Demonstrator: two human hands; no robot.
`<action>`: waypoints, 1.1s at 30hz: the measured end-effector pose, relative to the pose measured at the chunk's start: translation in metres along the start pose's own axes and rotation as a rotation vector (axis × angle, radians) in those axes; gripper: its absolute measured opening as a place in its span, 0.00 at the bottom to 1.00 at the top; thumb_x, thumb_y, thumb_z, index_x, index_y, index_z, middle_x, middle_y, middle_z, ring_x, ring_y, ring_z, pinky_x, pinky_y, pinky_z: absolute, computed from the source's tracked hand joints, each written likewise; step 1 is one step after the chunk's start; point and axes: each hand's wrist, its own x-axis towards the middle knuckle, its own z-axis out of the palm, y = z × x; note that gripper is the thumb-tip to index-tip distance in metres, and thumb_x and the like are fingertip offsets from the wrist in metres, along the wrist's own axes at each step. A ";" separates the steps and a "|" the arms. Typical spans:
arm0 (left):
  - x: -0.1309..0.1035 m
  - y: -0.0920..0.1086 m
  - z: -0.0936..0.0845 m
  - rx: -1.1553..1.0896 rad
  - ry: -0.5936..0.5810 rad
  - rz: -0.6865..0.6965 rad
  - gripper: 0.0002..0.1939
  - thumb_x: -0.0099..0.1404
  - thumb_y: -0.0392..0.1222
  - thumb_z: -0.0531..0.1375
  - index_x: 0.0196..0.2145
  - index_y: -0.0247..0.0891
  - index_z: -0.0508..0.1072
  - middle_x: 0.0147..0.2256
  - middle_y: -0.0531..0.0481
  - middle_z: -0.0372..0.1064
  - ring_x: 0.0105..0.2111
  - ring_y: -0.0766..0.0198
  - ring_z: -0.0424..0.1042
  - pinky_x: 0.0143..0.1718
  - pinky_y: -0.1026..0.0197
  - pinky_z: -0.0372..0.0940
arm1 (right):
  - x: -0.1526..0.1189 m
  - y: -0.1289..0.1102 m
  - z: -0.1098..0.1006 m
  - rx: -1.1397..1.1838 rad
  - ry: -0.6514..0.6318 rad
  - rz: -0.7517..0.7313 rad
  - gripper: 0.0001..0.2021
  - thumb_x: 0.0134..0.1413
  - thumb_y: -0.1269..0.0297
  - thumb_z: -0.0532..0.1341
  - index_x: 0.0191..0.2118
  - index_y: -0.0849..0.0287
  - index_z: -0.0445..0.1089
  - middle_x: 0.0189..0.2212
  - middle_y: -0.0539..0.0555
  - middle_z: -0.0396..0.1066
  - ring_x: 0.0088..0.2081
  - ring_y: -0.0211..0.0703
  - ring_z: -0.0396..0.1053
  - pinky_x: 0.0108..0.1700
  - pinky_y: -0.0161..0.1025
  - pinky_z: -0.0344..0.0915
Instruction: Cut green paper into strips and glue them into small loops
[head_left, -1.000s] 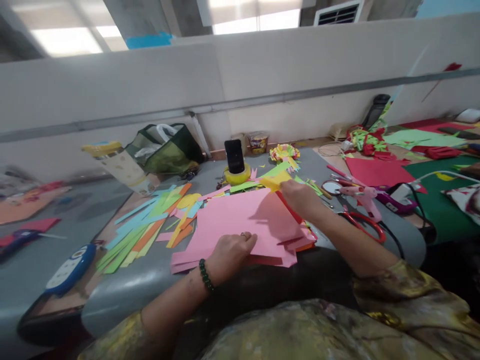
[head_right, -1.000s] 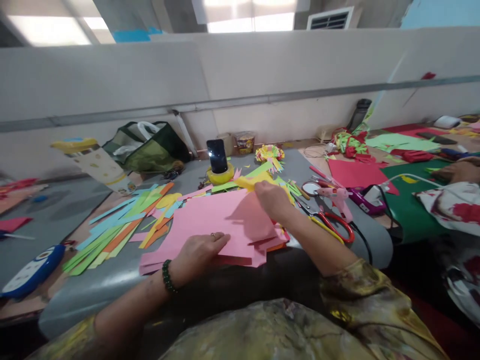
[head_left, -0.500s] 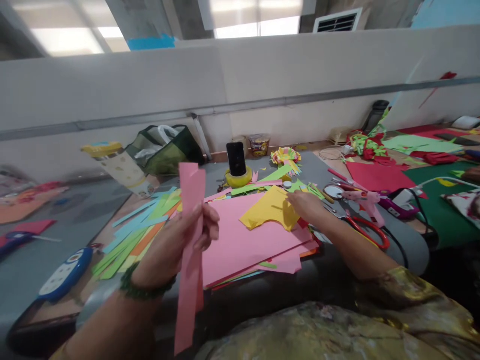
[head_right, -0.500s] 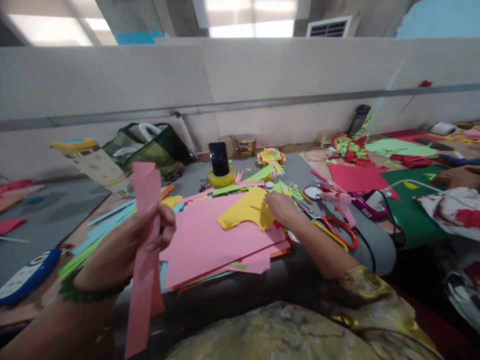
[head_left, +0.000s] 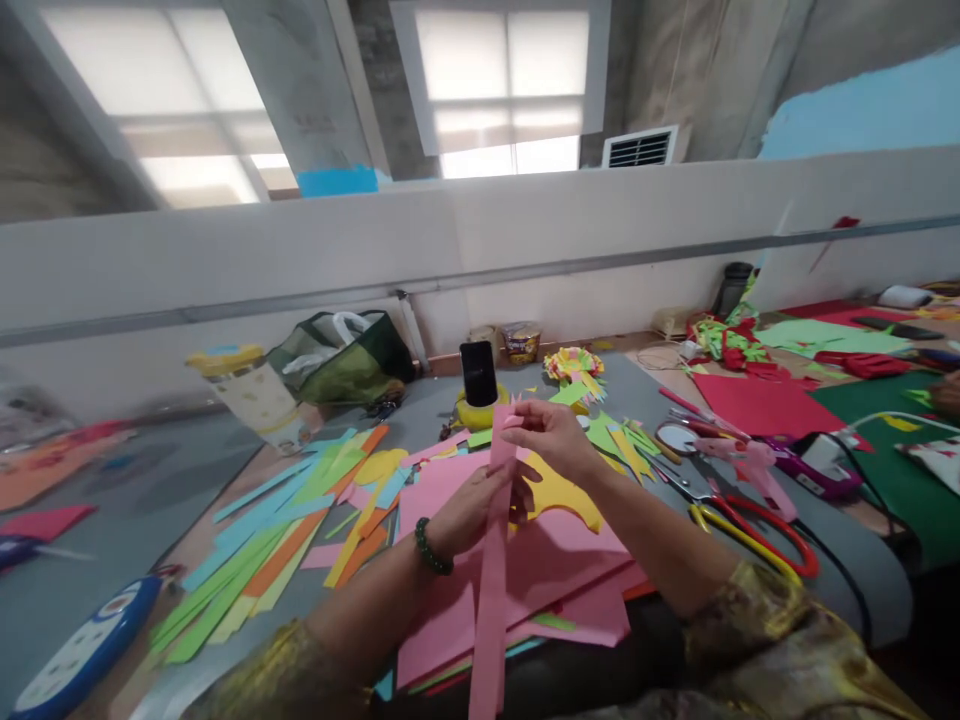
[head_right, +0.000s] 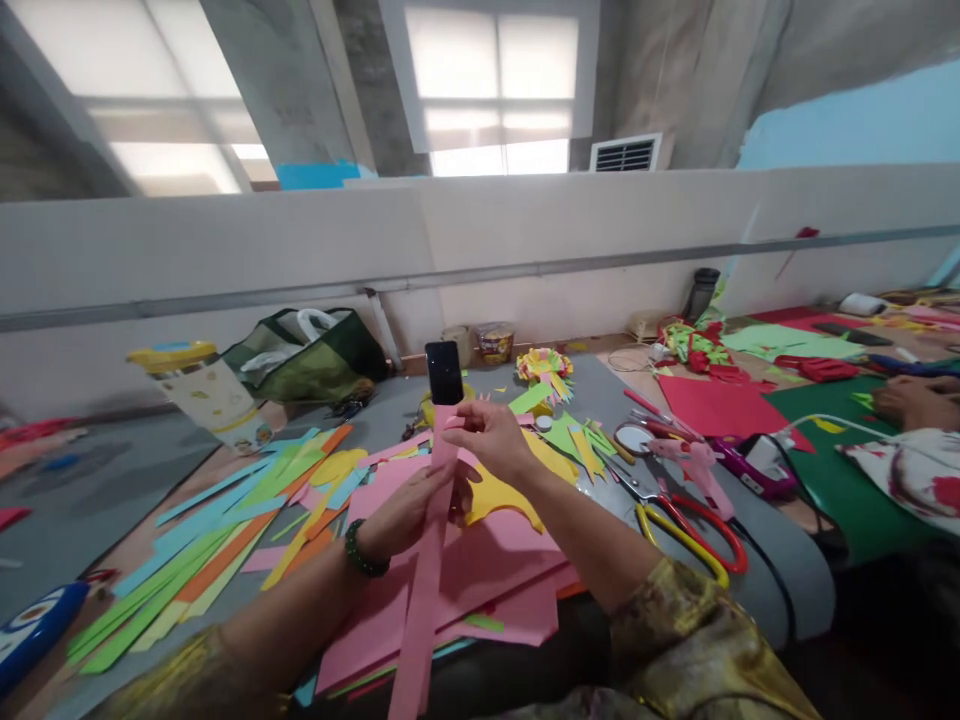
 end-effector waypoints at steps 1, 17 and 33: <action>0.001 0.000 -0.002 -0.026 0.016 -0.009 0.28 0.48 0.63 0.68 0.31 0.34 0.72 0.23 0.51 0.69 0.22 0.68 0.68 0.26 0.65 0.64 | 0.000 0.005 0.002 0.009 -0.010 0.027 0.13 0.37 0.57 0.68 0.29 0.58 0.68 0.22 0.47 0.72 0.25 0.38 0.69 0.28 0.36 0.65; 0.006 -0.019 -0.014 0.068 0.042 0.013 0.28 0.53 0.67 0.63 0.30 0.35 0.71 0.19 0.54 0.67 0.17 0.69 0.66 0.21 0.66 0.62 | -0.002 0.029 -0.009 -0.031 -0.037 0.076 0.22 0.37 0.60 0.69 0.42 0.57 0.69 0.24 0.46 0.70 0.29 0.38 0.69 0.35 0.38 0.66; 0.008 -0.024 -0.014 0.096 0.029 0.057 0.30 0.51 0.69 0.63 0.28 0.35 0.69 0.18 0.54 0.66 0.18 0.68 0.66 0.23 0.65 0.61 | -0.005 0.036 -0.003 -0.073 -0.036 -0.078 0.10 0.43 0.57 0.68 0.24 0.57 0.72 0.28 0.51 0.73 0.32 0.41 0.69 0.36 0.40 0.67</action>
